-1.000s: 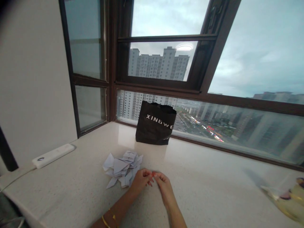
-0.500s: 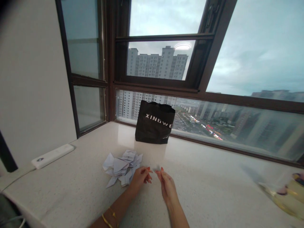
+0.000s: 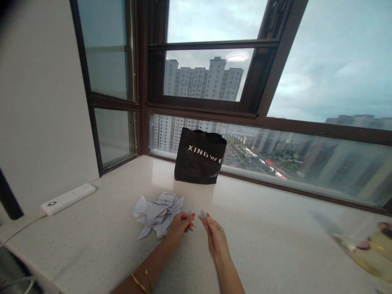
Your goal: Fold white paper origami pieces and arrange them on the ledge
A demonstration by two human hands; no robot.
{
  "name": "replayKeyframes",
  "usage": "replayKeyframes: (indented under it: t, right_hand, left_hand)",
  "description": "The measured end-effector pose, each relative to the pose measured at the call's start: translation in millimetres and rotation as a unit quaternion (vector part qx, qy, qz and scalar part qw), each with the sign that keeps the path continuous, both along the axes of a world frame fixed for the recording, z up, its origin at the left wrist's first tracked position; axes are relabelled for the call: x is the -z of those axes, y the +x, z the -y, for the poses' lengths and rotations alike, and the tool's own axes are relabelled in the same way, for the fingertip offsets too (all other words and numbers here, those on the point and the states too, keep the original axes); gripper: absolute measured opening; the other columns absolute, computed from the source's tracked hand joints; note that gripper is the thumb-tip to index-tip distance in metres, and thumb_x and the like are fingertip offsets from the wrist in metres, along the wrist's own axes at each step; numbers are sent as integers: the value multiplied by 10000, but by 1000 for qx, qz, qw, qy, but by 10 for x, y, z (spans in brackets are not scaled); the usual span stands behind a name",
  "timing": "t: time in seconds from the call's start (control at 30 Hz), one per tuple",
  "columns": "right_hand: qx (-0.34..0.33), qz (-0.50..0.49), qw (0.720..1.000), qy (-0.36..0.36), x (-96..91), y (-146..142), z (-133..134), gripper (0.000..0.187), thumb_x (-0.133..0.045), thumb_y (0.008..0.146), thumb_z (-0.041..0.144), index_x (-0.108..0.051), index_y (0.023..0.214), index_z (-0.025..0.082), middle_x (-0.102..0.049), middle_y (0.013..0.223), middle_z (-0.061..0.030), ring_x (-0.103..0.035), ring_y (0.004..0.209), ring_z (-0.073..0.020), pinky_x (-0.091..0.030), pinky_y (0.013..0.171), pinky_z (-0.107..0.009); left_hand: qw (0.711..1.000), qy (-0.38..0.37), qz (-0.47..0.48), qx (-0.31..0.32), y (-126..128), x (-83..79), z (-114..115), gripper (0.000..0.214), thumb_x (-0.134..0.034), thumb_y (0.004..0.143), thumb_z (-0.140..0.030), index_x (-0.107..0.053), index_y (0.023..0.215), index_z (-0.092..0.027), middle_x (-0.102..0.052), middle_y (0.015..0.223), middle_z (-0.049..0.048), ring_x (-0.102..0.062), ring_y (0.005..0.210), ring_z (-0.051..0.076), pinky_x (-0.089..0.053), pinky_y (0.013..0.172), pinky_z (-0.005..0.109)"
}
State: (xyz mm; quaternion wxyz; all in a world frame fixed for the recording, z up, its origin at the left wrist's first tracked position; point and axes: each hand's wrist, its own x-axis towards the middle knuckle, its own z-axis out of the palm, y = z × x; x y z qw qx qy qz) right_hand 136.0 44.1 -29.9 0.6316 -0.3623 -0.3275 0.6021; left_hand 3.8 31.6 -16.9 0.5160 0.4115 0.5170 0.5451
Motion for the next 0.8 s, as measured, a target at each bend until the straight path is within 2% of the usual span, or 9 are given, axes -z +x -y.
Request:
replayKeyframes:
  t: [0.2, 0.33, 0.53, 0.73, 0.8]
  right_hand:
    - [-12, 10, 1000, -17, -41, -17, 4, 320, -683, 606, 458, -591, 503, 169, -622, 531, -5, -626, 649, -163, -455, 853, -342]
    - [-18, 9, 1000, -16, -45, -15, 1, 300, -696, 588, 450, -582, 519, 181, -624, 544, -6, -626, 648, -179, -474, 821, -358]
    - [-24, 6, 1000, -13, -20, -5, -16, 292, -686, 605, 430, -562, 498, 188, -604, 503, 2, -625, 656, -177, -479, 811, -336]
    - [-23, 4, 999, -25, 7, 12, -40, 271, -696, 597, 428, -622, 583, 168, -657, 588, -16, -631, 635, -168, -494, 767, -311]
    - [-18, -2, 999, -26, 23, 21, -49, 291, -681, 612, 450, -631, 599, 164, -662, 596, -16, -631, 629, -158, -494, 762, -295]
  left_hand:
    - [1000, 13, 12, -2, -7, -13, -1, 551, -465, 591, -693, -530, 526, -151, -462, 410, -39, -425, 374, 68, -315, 434, 211]
    - [1000, 8, 20, 14, -12, -12, 24, 556, -486, 586, -681, -591, 601, -135, -532, 473, -13, -483, 434, 83, -342, 467, 211]
    - [999, 3, 18, 46, -24, 3, 34, 443, -600, 567, -563, -612, 705, -141, -646, 652, 27, -572, 583, 112, -389, 549, 218]
    - [998, 0, -6, 70, 36, 28, 16, 415, -647, 518, -543, -569, 582, -140, -598, 522, -2, -487, 438, 76, -370, 502, 217]
    - [998, 4, -17, 66, 30, -11, -1, 441, -595, 564, -583, -552, 547, -145, -567, 482, -8, -466, 417, 71, -370, 494, 216]
